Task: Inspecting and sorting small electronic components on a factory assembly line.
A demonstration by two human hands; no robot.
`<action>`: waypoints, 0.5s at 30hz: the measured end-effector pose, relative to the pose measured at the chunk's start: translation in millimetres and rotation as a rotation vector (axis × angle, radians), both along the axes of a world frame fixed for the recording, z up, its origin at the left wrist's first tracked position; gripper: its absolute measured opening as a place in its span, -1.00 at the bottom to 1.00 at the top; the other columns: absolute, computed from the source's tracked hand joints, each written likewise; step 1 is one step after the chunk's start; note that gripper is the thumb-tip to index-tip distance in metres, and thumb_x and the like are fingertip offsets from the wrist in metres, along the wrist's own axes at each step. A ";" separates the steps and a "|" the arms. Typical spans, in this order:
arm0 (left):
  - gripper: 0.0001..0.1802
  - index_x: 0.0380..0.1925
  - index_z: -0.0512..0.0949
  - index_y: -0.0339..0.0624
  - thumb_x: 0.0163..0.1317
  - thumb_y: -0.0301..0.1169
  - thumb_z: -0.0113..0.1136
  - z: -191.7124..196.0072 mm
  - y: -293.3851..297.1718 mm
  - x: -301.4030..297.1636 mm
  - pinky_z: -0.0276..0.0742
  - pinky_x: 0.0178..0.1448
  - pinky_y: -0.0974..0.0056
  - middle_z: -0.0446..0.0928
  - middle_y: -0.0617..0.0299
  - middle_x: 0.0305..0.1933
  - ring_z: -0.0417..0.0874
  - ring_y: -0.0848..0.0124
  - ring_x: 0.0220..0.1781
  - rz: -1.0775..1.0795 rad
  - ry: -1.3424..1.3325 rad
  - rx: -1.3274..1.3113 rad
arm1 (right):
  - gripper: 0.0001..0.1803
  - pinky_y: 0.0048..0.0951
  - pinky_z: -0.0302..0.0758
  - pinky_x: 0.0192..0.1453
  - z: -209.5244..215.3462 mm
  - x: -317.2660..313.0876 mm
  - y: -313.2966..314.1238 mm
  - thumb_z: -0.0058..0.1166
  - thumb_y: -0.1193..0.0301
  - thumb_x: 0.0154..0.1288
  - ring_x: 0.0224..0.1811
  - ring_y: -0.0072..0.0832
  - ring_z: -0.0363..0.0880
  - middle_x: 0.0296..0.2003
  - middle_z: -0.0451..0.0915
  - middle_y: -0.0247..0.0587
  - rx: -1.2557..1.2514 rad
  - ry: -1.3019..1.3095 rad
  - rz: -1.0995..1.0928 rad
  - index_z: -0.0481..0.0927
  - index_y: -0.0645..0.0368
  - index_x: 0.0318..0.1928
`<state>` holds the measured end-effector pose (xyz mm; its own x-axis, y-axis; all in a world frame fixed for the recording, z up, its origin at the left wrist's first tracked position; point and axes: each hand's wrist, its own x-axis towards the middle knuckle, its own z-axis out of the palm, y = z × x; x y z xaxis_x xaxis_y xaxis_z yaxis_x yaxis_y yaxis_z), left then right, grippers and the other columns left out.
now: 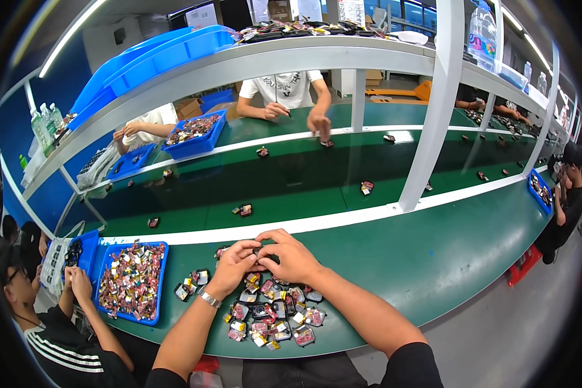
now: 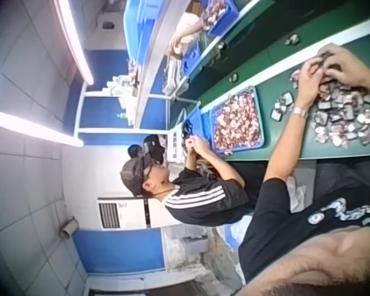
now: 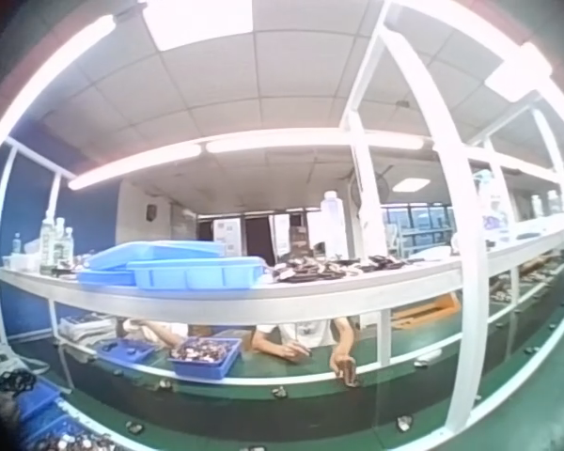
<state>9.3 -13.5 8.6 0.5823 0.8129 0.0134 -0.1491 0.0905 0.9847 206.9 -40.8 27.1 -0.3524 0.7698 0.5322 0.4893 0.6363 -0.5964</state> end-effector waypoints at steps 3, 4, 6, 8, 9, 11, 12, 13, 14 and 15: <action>-0.65 0.16 0.32 -0.32 0.39 -0.58 -0.08 -2.0 0.0 0.8 0.61 0.17 0.21 0.50 0.05 0.07 0.59 0.31 0.09 0.012 -0.076 -0.009 | -0.85 -0.27 0.41 0.19 -3.9 -3.2 0.4 0.23 0.41 0.13 0.13 -0.23 0.44 0.02 0.53 -0.22 0.022 0.002 -0.080 0.69 0.14 -0.27; -0.66 0.16 0.32 -0.32 0.39 -0.58 -0.09 -2.7 0.5 0.2 0.60 0.18 0.21 0.50 0.05 0.07 0.59 0.31 0.09 0.016 -0.079 -0.009 | -0.85 -0.27 0.41 0.19 -5.5 -4.8 0.8 0.23 0.41 0.13 0.13 -0.23 0.44 0.02 0.53 -0.22 0.022 0.002 -0.082 0.69 0.14 -0.27; -0.66 0.16 0.32 -0.32 0.39 -0.59 -0.10 -3.4 1.1 -0.1 0.60 0.18 0.20 0.50 0.05 0.08 0.58 0.31 0.10 0.017 -0.083 -0.010 | -0.84 -0.28 0.42 0.18 -7.7 -7.0 0.9 0.24 0.42 0.12 0.12 -0.23 0.45 0.00 0.54 -0.23 0.051 0.023 -0.083 0.69 0.14 -0.26; -0.66 0.16 0.33 -0.31 0.40 -0.58 -0.10 -3.5 1.0 -0.5 0.60 0.19 0.20 0.49 0.05 0.09 0.57 0.32 0.11 0.009 -0.086 -0.008 | -0.86 -0.29 0.41 0.18 -7.0 -6.3 0.5 0.23 0.42 0.13 0.13 -0.24 0.43 0.00 0.53 -0.21 0.047 0.031 -0.072 0.68 0.16 -0.28; -0.66 0.16 0.33 -0.31 0.40 -0.58 -0.10 -3.0 0.5 -0.3 0.60 0.19 0.20 0.49 0.05 0.09 0.57 0.32 0.11 0.009 -0.086 -0.009 | -0.87 -0.29 0.41 0.18 -6.8 -6.5 0.0 0.21 0.42 0.14 0.13 -0.24 0.42 0.00 0.52 -0.20 0.043 0.041 -0.061 0.67 0.19 -0.31; -0.67 0.16 0.33 -0.31 0.41 -0.56 -0.10 -1.0 -0.2 0.5 0.59 0.19 0.20 0.50 0.06 0.07 0.57 0.32 0.11 0.014 -0.090 -0.020 | -0.87 -0.29 0.41 0.18 -5.9 -7.1 -1.0 0.22 0.42 0.13 0.13 -0.24 0.43 0.00 0.53 -0.21 0.034 0.042 -0.070 0.68 0.18 -0.30; -0.67 0.16 0.33 -0.31 0.41 -0.56 -0.10 -1.3 -0.3 0.0 0.59 0.19 0.20 0.50 0.06 0.07 0.57 0.32 0.11 0.016 -0.091 -0.019 | -0.87 -0.29 0.41 0.18 -5.6 -7.5 -1.2 0.23 0.42 0.13 0.13 -0.24 0.43 0.00 0.53 -0.21 0.027 0.043 -0.080 0.68 0.17 -0.30; -0.67 0.16 0.33 -0.31 0.41 -0.55 -0.10 -2.5 -0.6 -0.4 0.59 0.19 0.20 0.51 0.06 0.06 0.58 0.32 0.10 0.019 -0.092 -0.039 | -0.87 -0.29 0.41 0.18 -6.4 -8.0 -1.5 0.23 0.42 0.13 0.13 -0.24 0.43 0.00 0.53 -0.21 0.027 0.043 -0.078 0.68 0.17 -0.30; -0.67 0.16 0.33 -0.31 0.42 -0.54 -0.09 -3.5 -0.6 -0.8 0.59 0.19 0.20 0.52 0.06 0.05 0.58 0.33 0.10 0.022 -0.093 -0.057 | -0.87 -0.29 0.42 0.19 -7.8 -8.6 -1.7 0.23 0.43 0.12 0.14 -0.24 0.43 0.00 0.53 -0.21 0.034 0.036 -0.094 0.69 0.16 -0.30; -0.67 0.16 0.33 -0.31 0.42 -0.54 -0.09 -4.2 -0.7 -0.6 0.59 0.19 0.20 0.52 0.06 0.05 0.58 0.33 0.10 0.023 -0.094 -0.057 | -0.87 -0.29 0.42 0.19 -8.8 -9.0 -2.1 0.24 0.43 0.11 0.14 -0.24 0.43 0.00 0.54 -0.21 0.041 0.029 -0.110 0.69 0.15 -0.29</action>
<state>8.7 -14.2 4.4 0.5618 0.8270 0.0209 -0.2436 0.1412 0.9596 197.9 -42.9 18.3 -0.2510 0.7806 0.5724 0.5405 0.6036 -0.5861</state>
